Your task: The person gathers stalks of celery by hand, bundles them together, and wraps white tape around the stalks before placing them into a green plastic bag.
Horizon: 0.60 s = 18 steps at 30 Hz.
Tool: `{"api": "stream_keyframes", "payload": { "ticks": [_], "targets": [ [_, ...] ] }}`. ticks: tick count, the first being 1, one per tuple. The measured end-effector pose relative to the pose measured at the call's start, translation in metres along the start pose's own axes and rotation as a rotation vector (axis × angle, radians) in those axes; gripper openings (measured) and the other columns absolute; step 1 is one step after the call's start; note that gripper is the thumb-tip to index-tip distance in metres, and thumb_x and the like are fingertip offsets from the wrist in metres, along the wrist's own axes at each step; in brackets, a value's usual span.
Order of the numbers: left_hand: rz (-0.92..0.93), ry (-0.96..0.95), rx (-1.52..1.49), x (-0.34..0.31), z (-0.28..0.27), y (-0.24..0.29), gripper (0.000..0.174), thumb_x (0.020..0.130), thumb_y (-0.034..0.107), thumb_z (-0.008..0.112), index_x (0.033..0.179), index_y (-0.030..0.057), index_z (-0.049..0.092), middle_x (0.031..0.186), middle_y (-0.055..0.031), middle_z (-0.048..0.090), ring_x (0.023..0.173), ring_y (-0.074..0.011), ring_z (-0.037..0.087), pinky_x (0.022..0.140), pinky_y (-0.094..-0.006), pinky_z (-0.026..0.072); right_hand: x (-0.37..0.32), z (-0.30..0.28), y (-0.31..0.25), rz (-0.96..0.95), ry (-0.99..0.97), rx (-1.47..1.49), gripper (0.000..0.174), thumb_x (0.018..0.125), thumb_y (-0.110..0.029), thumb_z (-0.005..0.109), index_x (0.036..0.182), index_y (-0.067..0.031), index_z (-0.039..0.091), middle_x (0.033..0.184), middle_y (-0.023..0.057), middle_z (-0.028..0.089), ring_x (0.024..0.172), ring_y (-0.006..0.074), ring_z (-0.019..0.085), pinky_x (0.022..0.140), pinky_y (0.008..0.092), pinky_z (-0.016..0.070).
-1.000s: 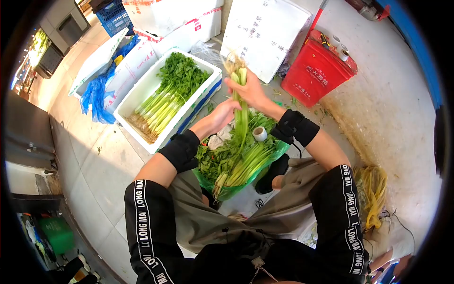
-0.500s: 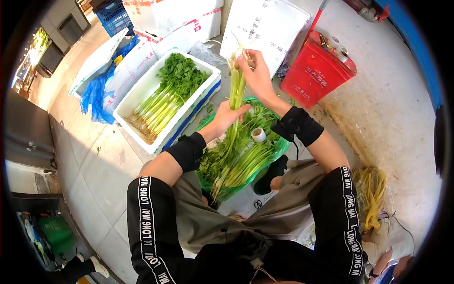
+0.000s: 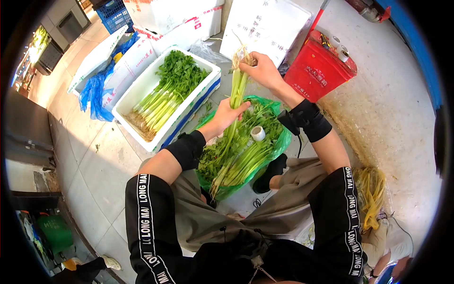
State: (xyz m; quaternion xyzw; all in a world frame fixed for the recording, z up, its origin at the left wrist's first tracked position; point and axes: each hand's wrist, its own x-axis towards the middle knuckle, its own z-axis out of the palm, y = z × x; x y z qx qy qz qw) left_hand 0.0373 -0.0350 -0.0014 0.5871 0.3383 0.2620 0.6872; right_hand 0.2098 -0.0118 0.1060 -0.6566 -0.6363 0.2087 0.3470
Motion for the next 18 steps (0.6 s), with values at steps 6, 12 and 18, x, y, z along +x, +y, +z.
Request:
{"api": "stream_keyframes", "payload": {
  "ticks": [6,12,18],
  "targets": [
    [0.068,0.086,-0.01,0.003,-0.013,0.003,0.03,0.09,0.031,0.071,0.075,0.0072,0.06,0.061,0.0008,0.055,0.054,-0.009,0.05,0.052,-0.0269,0.0396,-0.001,0.017,0.008,-0.103,0.067,0.373,0.055,0.091,-0.039,0.068,0.128,-0.002,0.053,0.117,0.0137,0.063,0.103,0.0228,0.061,0.088,0.0327,0.0484],
    [0.188,0.412,-0.215,0.001,-0.071,0.045,0.033,0.082,0.033,0.079,0.078,0.0065,0.06,0.063,-0.0006,0.055,0.054,-0.0112,0.051,0.054,-0.0293,0.0427,-0.042,0.046,0.071,-0.216,0.052,0.06,0.032,0.095,-0.024,0.062,0.117,-0.0017,0.057,0.104,0.0136,0.065,0.096,0.0217,0.062,0.083,0.0336,0.0499],
    [0.39,0.603,-0.375,-0.033,-0.13,0.07,0.028,0.085,0.031,0.077,0.082,0.0063,0.063,0.064,-0.0009,0.057,0.059,-0.0122,0.056,0.064,-0.0285,0.0468,-0.126,0.098,0.158,-0.493,-0.823,-0.424,0.023,0.084,-0.009,0.059,0.105,-0.0014,0.063,0.102,0.0181,0.063,0.097,0.0361,0.061,0.085,0.0452,0.0497]
  ]
}}
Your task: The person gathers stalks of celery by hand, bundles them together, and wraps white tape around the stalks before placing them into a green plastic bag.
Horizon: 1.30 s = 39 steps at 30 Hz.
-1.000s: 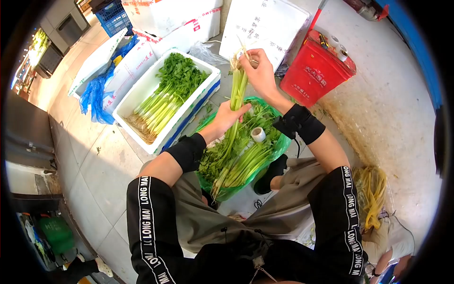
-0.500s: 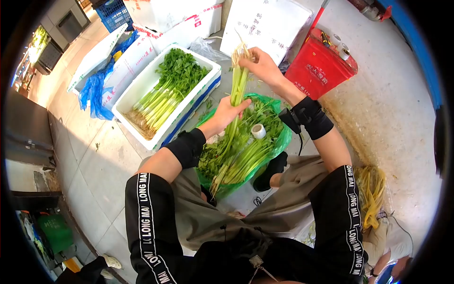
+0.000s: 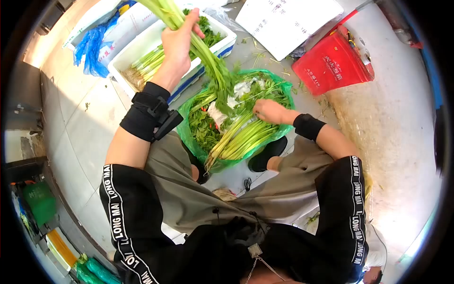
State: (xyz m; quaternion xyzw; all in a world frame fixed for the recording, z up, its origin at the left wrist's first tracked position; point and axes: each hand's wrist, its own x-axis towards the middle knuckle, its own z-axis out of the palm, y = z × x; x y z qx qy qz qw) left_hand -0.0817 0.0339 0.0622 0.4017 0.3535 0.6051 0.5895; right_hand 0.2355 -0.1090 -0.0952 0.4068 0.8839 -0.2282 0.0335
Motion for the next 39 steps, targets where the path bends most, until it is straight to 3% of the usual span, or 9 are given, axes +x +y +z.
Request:
{"api": "stream_keyframes", "payload": {
  "ticks": [1,3,5,12,18,21,25,33,39],
  "targets": [
    [-0.016,0.019,0.001,0.0,-0.007,0.003,0.03,0.086,0.033,0.076,0.082,0.0071,0.062,0.067,-0.0008,0.057,0.064,-0.0135,0.056,0.067,-0.0307,0.0478,0.004,0.011,-0.011,-0.044,-0.132,-0.054,0.024,0.083,-0.009,0.058,0.106,-0.0018,0.062,0.106,0.0187,0.062,0.1,0.0369,0.06,0.087,0.0468,0.049],
    [-0.031,0.061,-0.008,-0.002,-0.021,-0.003,0.032,0.087,0.036,0.075,0.082,0.0079,0.061,0.071,-0.0007,0.057,0.068,-0.0149,0.057,0.071,-0.0328,0.0488,0.012,0.048,-0.023,-0.171,-0.12,0.055,0.029,0.083,-0.011,0.061,0.11,-0.0018,0.06,0.111,0.0185,0.058,0.103,0.0365,0.058,0.091,0.0458,0.0474],
    [-0.037,0.064,-0.014,0.0,-0.032,-0.012,0.034,0.085,0.035,0.077,0.071,0.0089,0.061,0.066,-0.0025,0.061,0.06,-0.0129,0.057,0.064,-0.0309,0.0462,0.027,0.072,-0.045,-0.316,-0.028,-0.02,0.037,0.083,-0.015,0.065,0.117,-0.0016,0.056,0.107,0.0161,0.056,0.103,0.0342,0.057,0.09,0.0444,0.0459],
    [-0.059,0.032,0.044,-0.017,-0.041,-0.013,0.039,0.086,0.037,0.075,0.064,0.0102,0.058,0.062,-0.0003,0.058,0.061,-0.0109,0.053,0.063,-0.0306,0.0431,0.075,0.11,-0.09,-0.404,-0.331,-0.126,0.05,0.081,-0.03,0.074,0.118,-0.0047,0.054,0.109,0.012,0.054,0.106,0.0276,0.056,0.087,0.0389,0.0436],
    [-0.052,-0.025,0.118,-0.026,-0.04,-0.005,0.038,0.089,0.035,0.072,0.068,0.0078,0.057,0.064,0.0006,0.055,0.061,-0.0094,0.051,0.06,-0.0294,0.0407,0.082,0.106,-0.096,-0.564,-0.183,-0.237,0.037,0.084,-0.025,0.069,0.113,-0.0064,0.055,0.104,0.0095,0.054,0.106,0.0255,0.055,0.086,0.0382,0.0426],
    [-0.078,-0.037,0.149,-0.031,-0.035,0.002,0.039,0.089,0.039,0.072,0.067,0.0102,0.058,0.066,0.0013,0.058,0.065,-0.0094,0.054,0.066,-0.0287,0.0438,0.081,0.114,-0.099,-0.53,-0.199,-0.336,0.031,0.085,-0.024,0.068,0.108,-0.0069,0.056,0.102,0.0084,0.055,0.105,0.0253,0.054,0.088,0.0363,0.0423],
    [-0.046,-0.077,0.07,-0.033,-0.033,0.003,0.041,0.09,0.039,0.071,0.066,0.0098,0.057,0.065,0.0009,0.056,0.064,-0.0091,0.051,0.063,-0.0286,0.0413,0.082,0.119,-0.111,-0.479,-0.17,-0.263,0.03,0.083,-0.023,0.069,0.105,-0.0064,0.056,0.101,0.0076,0.055,0.102,0.0256,0.054,0.088,0.0346,0.0422],
    [-0.04,-0.096,0.055,-0.041,-0.025,0.005,0.045,0.087,0.042,0.072,0.061,0.0105,0.055,0.064,0.0006,0.055,0.062,-0.0089,0.049,0.061,-0.0291,0.0394,0.086,0.117,-0.115,-0.468,-0.311,-0.255,0.03,0.085,-0.022,0.067,0.105,-0.0044,0.055,0.102,0.0098,0.056,0.103,0.0273,0.055,0.09,0.0413,0.0433],
    [-0.044,-0.073,0.103,-0.042,-0.03,0.004,0.045,0.087,0.043,0.072,0.061,0.0104,0.056,0.064,0.0001,0.056,0.06,-0.0087,0.049,0.059,-0.0298,0.039,0.082,0.114,-0.116,-0.403,-0.374,-0.153,0.035,0.085,-0.027,0.07,0.107,-0.0036,0.057,0.108,0.0114,0.057,0.107,0.028,0.053,0.092,0.041,0.0416]
  ]
}}
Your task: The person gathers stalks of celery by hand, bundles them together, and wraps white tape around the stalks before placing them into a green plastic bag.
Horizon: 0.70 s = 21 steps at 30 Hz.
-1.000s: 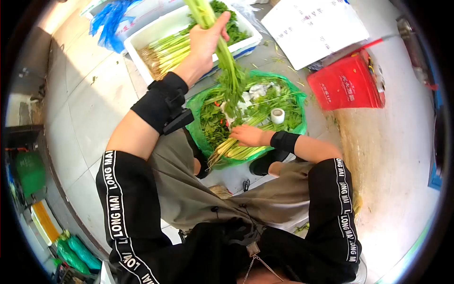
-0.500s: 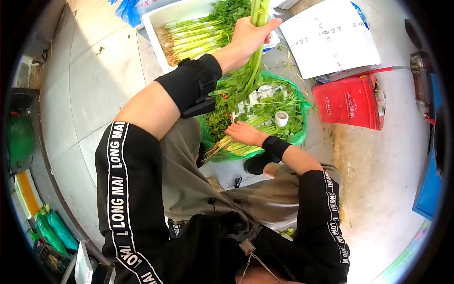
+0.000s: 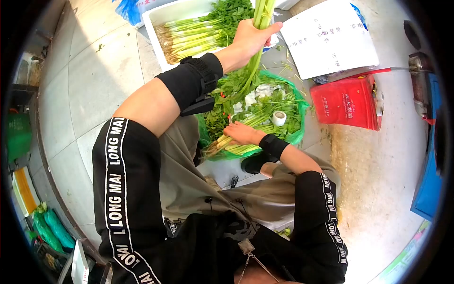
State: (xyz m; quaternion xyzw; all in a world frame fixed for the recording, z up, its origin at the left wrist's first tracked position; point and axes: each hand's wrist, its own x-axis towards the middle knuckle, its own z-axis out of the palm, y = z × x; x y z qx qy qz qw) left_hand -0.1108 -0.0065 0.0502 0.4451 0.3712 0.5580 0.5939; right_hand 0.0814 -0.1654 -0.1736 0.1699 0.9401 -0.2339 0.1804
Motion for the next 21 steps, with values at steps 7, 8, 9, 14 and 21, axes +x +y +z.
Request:
{"api": "stream_keyframes", "payload": {
  "ticks": [7,8,9,14,21],
  "targets": [
    [0.01,-0.022,0.004,-0.001,0.0,0.0,0.046,0.088,0.045,0.071,0.061,0.0103,0.056,0.065,0.0,0.057,0.061,-0.0092,0.049,0.059,-0.0294,0.0385,-0.01,-0.025,0.008,-0.028,-0.031,0.09,0.037,0.084,-0.037,0.071,0.104,-0.007,0.064,0.108,0.0109,0.062,0.111,0.028,0.053,0.092,0.0409,0.0411],
    [0.018,-0.024,0.005,-0.001,0.001,0.0,0.047,0.088,0.046,0.071,0.061,0.0103,0.056,0.065,0.0002,0.057,0.061,-0.0093,0.049,0.06,-0.0291,0.0383,-0.014,-0.033,0.011,-0.038,-0.02,0.166,0.036,0.086,-0.037,0.07,0.105,-0.0072,0.063,0.104,0.0109,0.064,0.109,0.0294,0.055,0.091,0.0414,0.0413],
    [0.02,-0.025,0.003,-0.001,0.001,0.0,0.047,0.088,0.046,0.071,0.061,0.0103,0.056,0.065,0.0002,0.057,0.061,-0.0093,0.049,0.06,-0.0291,0.0383,-0.018,-0.042,0.012,-0.048,-0.006,0.241,0.036,0.088,-0.038,0.068,0.106,-0.0074,0.063,0.101,0.0109,0.066,0.106,0.0307,0.056,0.091,0.0419,0.0415],
    [-0.005,-0.006,0.029,-0.006,0.0,0.009,0.045,0.089,0.044,0.07,0.062,0.0102,0.057,0.065,0.0008,0.056,0.063,-0.0094,0.049,0.064,-0.0291,0.0386,-0.052,-0.102,0.006,0.092,0.05,0.231,0.033,0.092,-0.035,0.063,0.113,-0.009,0.06,0.101,0.0108,0.067,0.097,0.0348,0.06,0.089,0.0436,0.0418],
    [0.026,0.014,0.023,0.007,-0.014,0.017,0.037,0.089,0.041,0.071,0.07,0.0118,0.057,0.065,0.0016,0.056,0.064,-0.0107,0.053,0.066,-0.0294,0.0435,-0.119,-0.155,0.014,0.245,0.531,0.239,0.03,0.096,-0.023,0.059,0.12,-0.006,0.059,0.115,0.0132,0.064,0.106,0.0329,0.059,0.091,0.041,0.0436]
  ]
}}
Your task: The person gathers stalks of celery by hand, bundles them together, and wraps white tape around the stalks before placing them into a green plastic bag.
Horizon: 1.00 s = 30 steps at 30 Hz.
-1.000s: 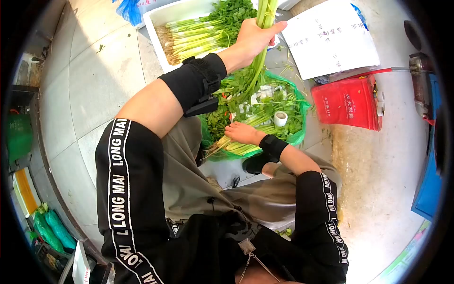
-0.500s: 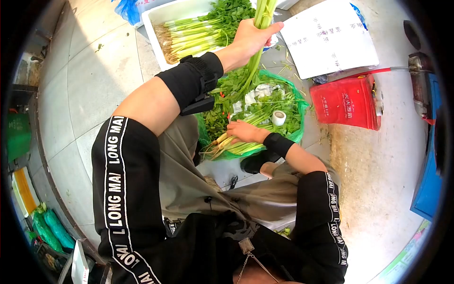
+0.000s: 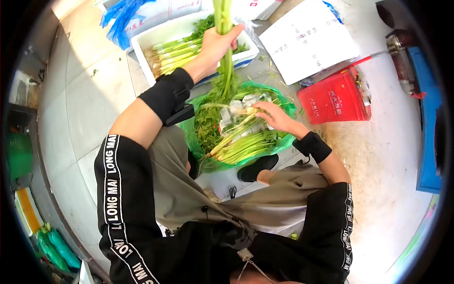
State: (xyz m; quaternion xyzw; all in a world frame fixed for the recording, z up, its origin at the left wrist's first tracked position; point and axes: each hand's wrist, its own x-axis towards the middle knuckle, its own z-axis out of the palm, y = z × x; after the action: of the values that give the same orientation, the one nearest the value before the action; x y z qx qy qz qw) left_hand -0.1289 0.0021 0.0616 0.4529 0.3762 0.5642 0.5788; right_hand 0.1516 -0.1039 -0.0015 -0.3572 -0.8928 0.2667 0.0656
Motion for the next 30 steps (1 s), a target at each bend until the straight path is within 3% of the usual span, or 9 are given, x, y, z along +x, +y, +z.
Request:
{"api": "stream_keyframes", "payload": {
  "ticks": [3,4,8,12,13,15,20,24,30],
  "targets": [
    [0.012,0.02,0.013,0.008,-0.006,-0.008,0.035,0.089,0.04,0.072,0.073,0.0121,0.058,0.066,0.002,0.056,0.064,-0.0106,0.053,0.063,-0.0284,0.0432,-0.004,-0.032,-0.002,0.205,0.183,0.209,0.031,0.097,-0.011,0.058,0.126,-0.0004,0.055,0.112,0.0132,0.064,0.098,0.0233,0.061,0.087,0.0355,0.0479],
    [-0.008,0.039,0.013,0.01,-0.006,-0.011,0.035,0.089,0.04,0.072,0.073,0.0119,0.058,0.066,0.002,0.055,0.063,-0.0106,0.053,0.063,-0.0284,0.0431,-0.003,-0.042,-0.004,0.189,0.241,0.253,0.032,0.098,-0.01,0.057,0.127,0.0022,0.055,0.112,0.0103,0.065,0.097,0.0173,0.06,0.087,0.0313,0.0473],
    [-0.041,0.045,0.011,0.009,0.021,-0.026,0.03,0.089,0.035,0.073,0.08,0.0082,0.063,0.064,0.0023,0.054,0.06,-0.009,0.05,0.058,-0.0275,0.0396,0.002,-0.083,-0.012,0.278,0.411,0.464,0.031,0.098,-0.013,0.059,0.126,0.0012,0.06,0.108,0.0063,0.068,0.097,0.0126,0.062,0.088,0.028,0.0481],
    [-0.106,-0.03,0.003,0.005,0.041,-0.045,0.026,0.09,0.03,0.072,0.082,0.0062,0.065,0.063,0.0019,0.054,0.056,-0.0084,0.047,0.053,-0.0272,0.0371,0.002,-0.09,0.001,0.228,0.446,0.48,0.03,0.099,-0.014,0.058,0.124,0.0028,0.061,0.106,0.0052,0.069,0.099,0.0128,0.065,0.086,0.0281,0.0495],
    [-0.039,-0.042,-0.011,0.002,0.049,-0.046,0.027,0.09,0.031,0.071,0.08,0.0067,0.065,0.062,0.002,0.054,0.054,-0.0091,0.047,0.053,-0.0278,0.0372,0.004,-0.097,-0.003,0.22,0.459,0.478,0.03,0.099,-0.014,0.058,0.124,0.0028,0.061,0.106,0.0052,0.069,0.099,0.0128,0.065,0.086,0.0281,0.0495],
    [-0.123,-0.097,0.0,0.001,0.059,-0.04,0.027,0.091,0.032,0.071,0.084,0.0062,0.065,0.063,0.0018,0.054,0.057,-0.0091,0.048,0.055,-0.0274,0.0385,0.007,-0.115,-0.007,0.25,0.532,0.466,0.03,0.098,-0.012,0.06,0.124,0.0029,0.061,0.102,0.0048,0.07,0.096,0.0119,0.064,0.085,0.0285,0.0496],
    [-0.138,-0.288,-0.126,0.005,0.081,-0.039,0.034,0.093,0.034,0.069,0.107,0.003,0.066,0.072,0.0018,0.056,0.067,-0.009,0.051,0.065,-0.0254,0.0409,0.025,-0.146,-0.002,0.211,0.798,0.47,0.032,0.094,-0.014,0.067,0.12,0.003,0.063,0.094,0.0055,0.07,0.08,0.0094,0.062,0.071,0.0247,0.0504],
    [-0.141,-0.323,-0.146,0.003,0.104,-0.034,0.044,0.094,0.034,0.068,0.123,0.0018,0.063,0.078,0.0002,0.059,0.069,-0.0092,0.053,0.066,-0.0253,0.0427,0.032,-0.147,0.002,0.261,0.921,0.363,0.035,0.088,-0.021,0.075,0.112,0.0034,0.068,0.09,0.0085,0.072,0.073,0.0107,0.063,0.064,0.0273,0.0515],
    [-0.108,-0.319,-0.077,-0.004,0.128,-0.031,0.049,0.096,0.038,0.066,0.127,0.001,0.06,0.089,-0.0018,0.061,0.072,-0.0086,0.055,0.065,-0.0257,0.0446,0.042,-0.155,-0.021,0.274,0.967,0.324,0.036,0.086,-0.024,0.077,0.107,0.0041,0.07,0.088,0.009,0.073,0.067,0.0104,0.063,0.061,0.0272,0.0518]
  ]
}}
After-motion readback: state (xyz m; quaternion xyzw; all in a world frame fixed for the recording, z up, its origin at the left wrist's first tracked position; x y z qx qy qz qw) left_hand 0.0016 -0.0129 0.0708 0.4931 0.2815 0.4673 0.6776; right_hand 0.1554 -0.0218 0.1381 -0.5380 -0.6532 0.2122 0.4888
